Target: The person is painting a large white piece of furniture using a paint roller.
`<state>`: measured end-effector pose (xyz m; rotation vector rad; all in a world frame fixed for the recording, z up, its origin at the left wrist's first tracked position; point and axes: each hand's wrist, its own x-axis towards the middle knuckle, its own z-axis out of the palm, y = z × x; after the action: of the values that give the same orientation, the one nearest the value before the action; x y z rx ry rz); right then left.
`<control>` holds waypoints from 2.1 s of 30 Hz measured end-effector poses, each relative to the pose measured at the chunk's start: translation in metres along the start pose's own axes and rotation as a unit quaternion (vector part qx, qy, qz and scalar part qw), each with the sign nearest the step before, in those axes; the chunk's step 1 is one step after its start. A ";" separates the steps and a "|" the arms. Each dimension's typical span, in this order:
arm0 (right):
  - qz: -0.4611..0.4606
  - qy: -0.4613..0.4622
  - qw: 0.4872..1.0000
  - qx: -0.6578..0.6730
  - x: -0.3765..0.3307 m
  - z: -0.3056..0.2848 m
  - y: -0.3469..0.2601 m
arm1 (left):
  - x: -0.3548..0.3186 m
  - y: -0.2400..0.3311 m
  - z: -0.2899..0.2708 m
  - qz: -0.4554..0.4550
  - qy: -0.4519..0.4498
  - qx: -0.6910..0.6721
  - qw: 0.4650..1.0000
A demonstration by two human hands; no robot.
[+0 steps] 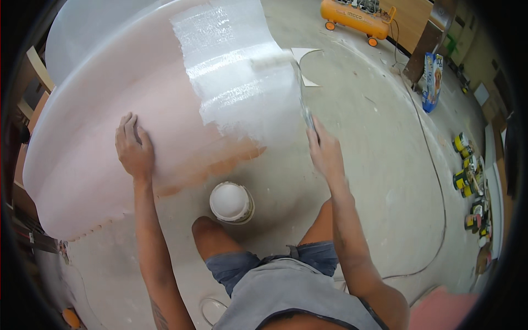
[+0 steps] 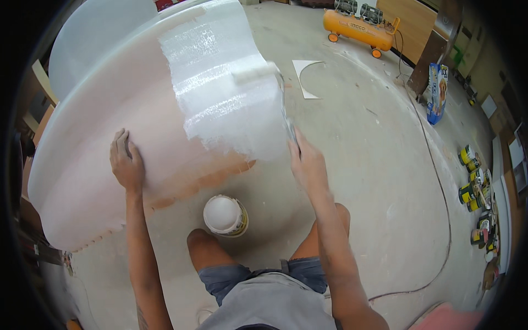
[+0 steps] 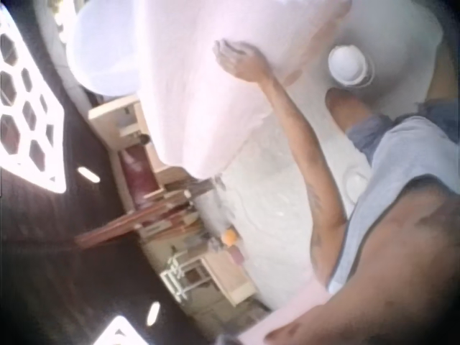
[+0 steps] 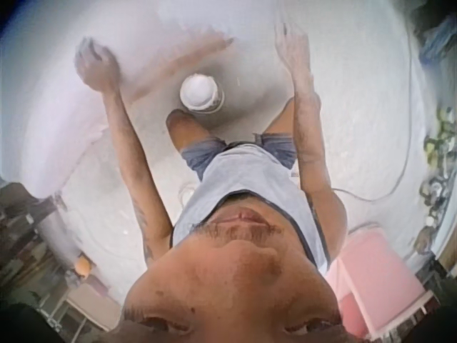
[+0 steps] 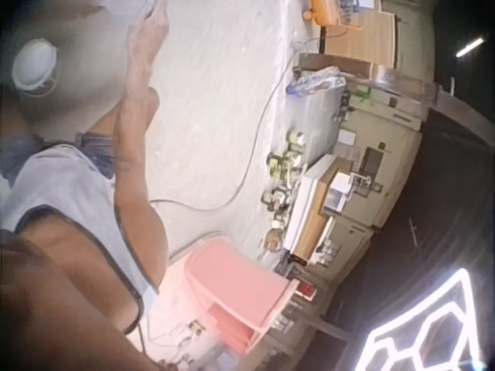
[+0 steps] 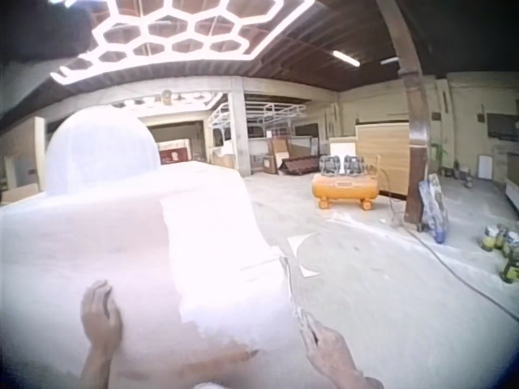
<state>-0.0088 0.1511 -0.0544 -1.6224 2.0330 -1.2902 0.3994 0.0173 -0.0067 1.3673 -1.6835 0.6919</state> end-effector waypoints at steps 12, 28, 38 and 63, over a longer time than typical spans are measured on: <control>0.026 0.046 0.998 0.037 -0.136 0.099 0.146 | 0.003 0.002 0.002 -0.002 0.000 -0.003 1.000; 0.007 0.031 0.999 0.043 0.009 0.031 0.023 | -0.003 0.003 0.004 0.003 -0.011 0.008 1.000; 0.113 -0.030 0.989 0.095 -0.148 0.135 0.214 | 0.001 0.004 0.008 -0.001 -0.023 -0.003 1.000; -0.031 0.054 0.995 0.081 -0.121 0.186 0.126 | 0.000 -0.006 0.010 0.005 -0.013 0.008 1.000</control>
<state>0.0723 0.1670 -0.2956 -1.5844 1.8938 -1.5518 0.4022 0.0074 -0.0121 1.3850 -1.7085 0.6975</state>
